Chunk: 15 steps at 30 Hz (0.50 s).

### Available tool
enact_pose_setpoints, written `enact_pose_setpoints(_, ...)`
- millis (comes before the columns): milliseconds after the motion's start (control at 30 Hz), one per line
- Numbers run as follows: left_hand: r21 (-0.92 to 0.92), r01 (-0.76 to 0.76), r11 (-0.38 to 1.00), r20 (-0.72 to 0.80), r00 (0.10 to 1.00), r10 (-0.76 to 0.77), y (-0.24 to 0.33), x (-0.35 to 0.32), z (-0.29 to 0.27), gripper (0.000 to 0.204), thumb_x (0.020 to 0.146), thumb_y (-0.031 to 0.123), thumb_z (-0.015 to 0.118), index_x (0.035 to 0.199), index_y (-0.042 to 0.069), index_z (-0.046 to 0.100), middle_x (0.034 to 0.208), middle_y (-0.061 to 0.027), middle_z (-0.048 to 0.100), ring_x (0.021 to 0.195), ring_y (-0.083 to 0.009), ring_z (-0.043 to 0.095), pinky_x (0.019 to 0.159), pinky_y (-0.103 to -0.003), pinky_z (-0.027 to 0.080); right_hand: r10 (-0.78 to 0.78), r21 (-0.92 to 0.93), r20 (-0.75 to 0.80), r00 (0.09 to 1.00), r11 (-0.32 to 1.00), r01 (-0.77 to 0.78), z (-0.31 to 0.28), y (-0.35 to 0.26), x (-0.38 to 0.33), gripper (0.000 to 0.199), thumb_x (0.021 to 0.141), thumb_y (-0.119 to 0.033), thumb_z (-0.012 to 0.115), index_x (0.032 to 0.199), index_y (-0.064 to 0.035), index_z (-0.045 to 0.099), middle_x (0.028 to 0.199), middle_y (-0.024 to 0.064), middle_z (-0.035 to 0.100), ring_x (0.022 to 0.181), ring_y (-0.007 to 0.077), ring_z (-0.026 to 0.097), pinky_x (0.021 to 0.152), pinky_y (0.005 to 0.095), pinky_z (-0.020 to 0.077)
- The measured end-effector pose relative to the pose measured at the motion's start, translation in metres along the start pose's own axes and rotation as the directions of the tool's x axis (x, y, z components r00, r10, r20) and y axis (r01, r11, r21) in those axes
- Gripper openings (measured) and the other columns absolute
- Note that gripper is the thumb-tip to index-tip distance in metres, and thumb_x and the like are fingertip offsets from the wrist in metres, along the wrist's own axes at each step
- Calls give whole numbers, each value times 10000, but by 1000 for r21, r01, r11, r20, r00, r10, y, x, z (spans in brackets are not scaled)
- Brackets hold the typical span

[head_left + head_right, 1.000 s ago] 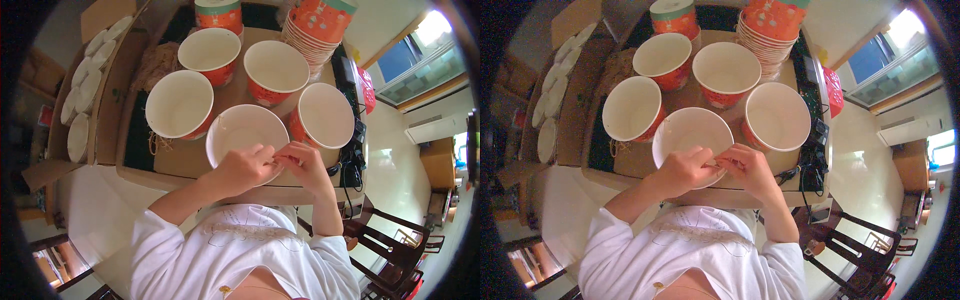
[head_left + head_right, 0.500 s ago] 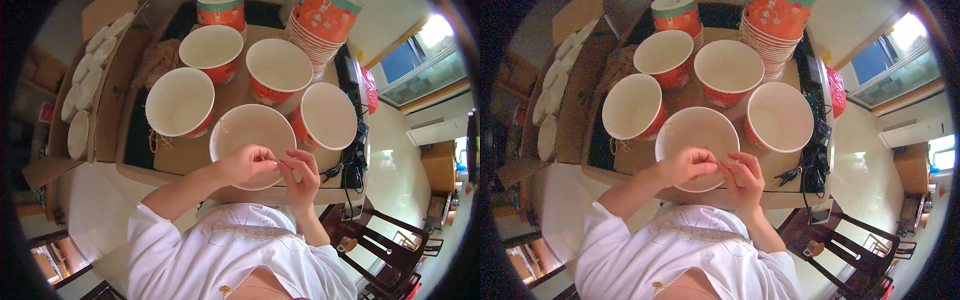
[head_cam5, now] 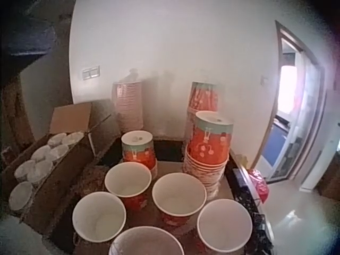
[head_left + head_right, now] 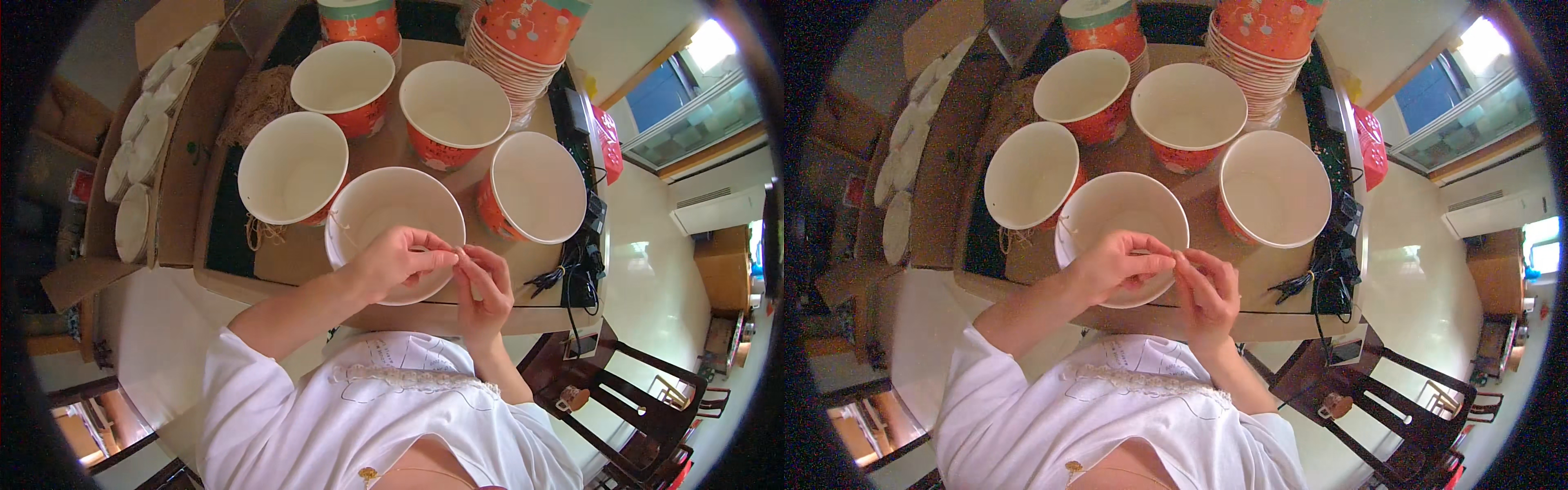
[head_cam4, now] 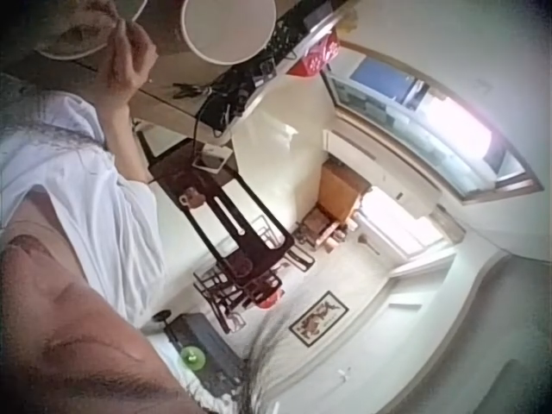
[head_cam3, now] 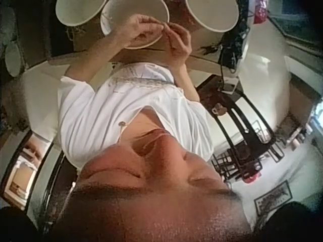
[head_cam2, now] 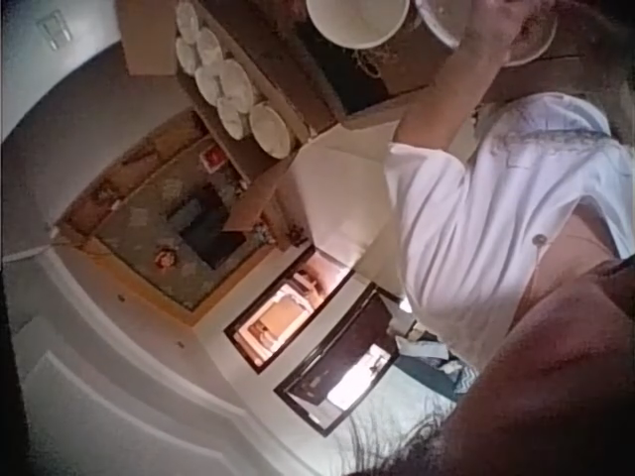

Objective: The recorder is attaching twine handles to paper bowls at a packaging station.

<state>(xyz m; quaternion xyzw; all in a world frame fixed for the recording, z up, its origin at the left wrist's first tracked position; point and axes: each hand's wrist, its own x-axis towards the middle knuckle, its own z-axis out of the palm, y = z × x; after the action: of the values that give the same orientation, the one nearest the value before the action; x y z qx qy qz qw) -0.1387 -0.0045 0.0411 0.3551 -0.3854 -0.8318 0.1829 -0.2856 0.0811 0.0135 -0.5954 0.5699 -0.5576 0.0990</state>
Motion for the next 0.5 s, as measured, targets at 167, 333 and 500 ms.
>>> enact_pose_setpoints(167, 157, -78, 984, -74, 993, 91, 0, -1, 1, 163, 825, 151, 702, 912, 19, 662, 797, 3, 636, 603, -27, 486, 476, -180, 357, 23, 5, 52, 998, 1000, -24, -2, -2, -1, 317, 736, 81, 652, 1021, -49, 697, 1003, 118, 619, 856, 222, 589, 722, 288, 498)
enact_pose_setpoints(333, 238, -52, 970, -60, 996, 68, 4, -6, -4, 139, 831, 141, 693, 906, 28, 664, 806, 8, 633, 626, -32, 506, 482, -184, 373, 240, 192, 162, 957, 944, -270, -13, -4, 12, 294, 761, 75, 636, 1024, -43, 692, 921, 85, 597, 834, 171, 584, 724, 260, 488)
enact_pose_setpoints(500, 259, -71, 963, -10, 997, 76, 4, -8, -5, 126, 836, 141, 690, 904, 37, 665, 811, 10, 632, 649, -33, 521, 493, -186, 390, 240, 219, 339, 910, 920, -324, -16, 3, 20, 226, 767, 50, 653, 975, -30, 691, 888, 68, 589, 805, 144, 574, 689, 240, 473)
